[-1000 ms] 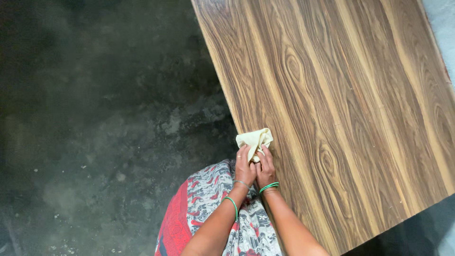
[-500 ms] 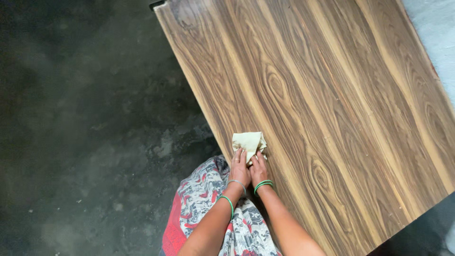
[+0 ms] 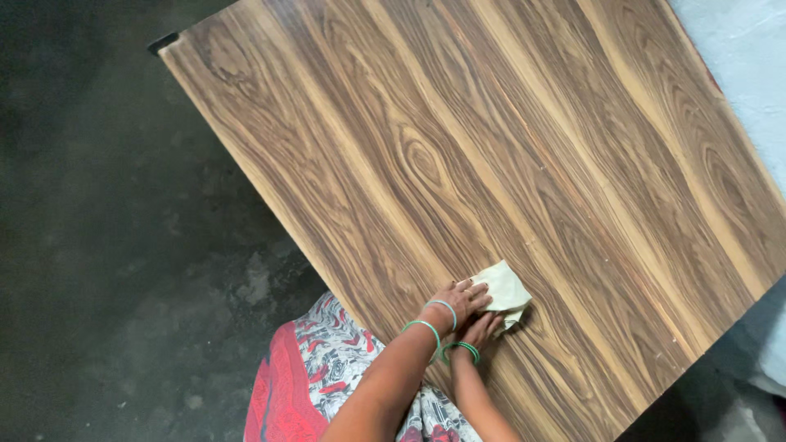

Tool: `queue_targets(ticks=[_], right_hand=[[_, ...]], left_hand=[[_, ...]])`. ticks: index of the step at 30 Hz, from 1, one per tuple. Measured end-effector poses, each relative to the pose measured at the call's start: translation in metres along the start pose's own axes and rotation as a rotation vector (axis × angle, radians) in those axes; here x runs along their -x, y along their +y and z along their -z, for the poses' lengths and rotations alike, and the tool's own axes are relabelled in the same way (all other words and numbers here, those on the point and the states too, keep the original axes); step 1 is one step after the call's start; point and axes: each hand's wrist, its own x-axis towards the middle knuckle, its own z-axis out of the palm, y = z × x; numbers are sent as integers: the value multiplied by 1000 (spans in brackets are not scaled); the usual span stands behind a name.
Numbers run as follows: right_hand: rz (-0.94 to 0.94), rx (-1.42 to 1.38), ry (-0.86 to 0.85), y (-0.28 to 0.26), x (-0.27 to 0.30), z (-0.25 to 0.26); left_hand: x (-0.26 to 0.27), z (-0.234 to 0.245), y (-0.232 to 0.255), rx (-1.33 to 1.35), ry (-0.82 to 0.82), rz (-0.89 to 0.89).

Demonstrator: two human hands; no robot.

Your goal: The person wipes the surface of a wooden table and the wooden panels of a partially assembled piece of furniture with a cloth.

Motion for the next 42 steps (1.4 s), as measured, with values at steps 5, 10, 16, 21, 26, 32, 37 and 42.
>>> queue_targets(ticks=[5,10,16,21,26,32,37,42], right_hand=[[61,378,31,4,-47,-3],[53,179,3,-4,-109,-33],[163,554,-45,-25,-145,-62],[220,568,-99,-61,-159,-79],[269,636,-156,-93,-172,-108],[329,590,-251,-157,-177,-174],[369,625,-347,-224,-177,-241],[469,581,-407,-279,-172,-299]], left_hand=[[-47,9,-1,-267,-24,-61],[-77,63,-15,-308,-72,-13],[-98,94,-54,-313,47,5],[-113,126,-81,-341,25,5],[-116,162,-113,-325,3,27],[-104,213,-186,-352,97,78],[-84,280,-251,-308,26,169],[-64,318,-313,-285,136,232]])
